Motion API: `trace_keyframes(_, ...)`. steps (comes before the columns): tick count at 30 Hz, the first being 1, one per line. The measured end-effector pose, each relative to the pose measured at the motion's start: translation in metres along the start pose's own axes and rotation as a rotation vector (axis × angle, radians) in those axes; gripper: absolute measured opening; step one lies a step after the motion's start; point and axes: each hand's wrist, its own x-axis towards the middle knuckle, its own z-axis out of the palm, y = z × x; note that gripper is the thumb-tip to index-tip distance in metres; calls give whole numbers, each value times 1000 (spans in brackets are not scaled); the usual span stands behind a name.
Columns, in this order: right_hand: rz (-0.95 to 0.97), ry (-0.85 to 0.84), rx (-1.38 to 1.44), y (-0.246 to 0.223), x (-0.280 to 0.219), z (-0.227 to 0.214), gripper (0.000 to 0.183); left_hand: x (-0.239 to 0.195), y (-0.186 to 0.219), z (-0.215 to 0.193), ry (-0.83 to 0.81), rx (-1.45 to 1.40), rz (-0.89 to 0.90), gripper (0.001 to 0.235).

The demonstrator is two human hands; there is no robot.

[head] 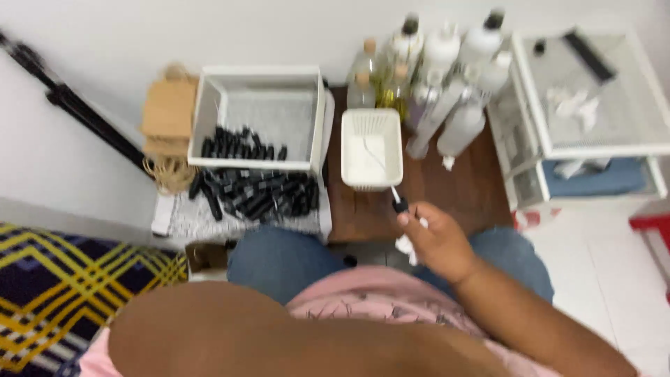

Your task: Cleaning and wiping perfume atomizer dip tubes and components with a cloth before organizing them into a container.

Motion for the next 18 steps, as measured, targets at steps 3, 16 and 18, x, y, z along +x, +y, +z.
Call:
trace_keyframes(3, 10, 32, 53, 5, 15, -6, 26, 5, -77, -1, 11, 108, 49, 34)
trace_keyframes(16, -58, -111, 89, -21, 3, 13, 20, 36, -307, 30, 486, -267, -331, 52)
trace_keyframes(18, -63, -91, 83, -20, 5, 11, 21, 40, -310, 29, 496, -233, -342, 47)
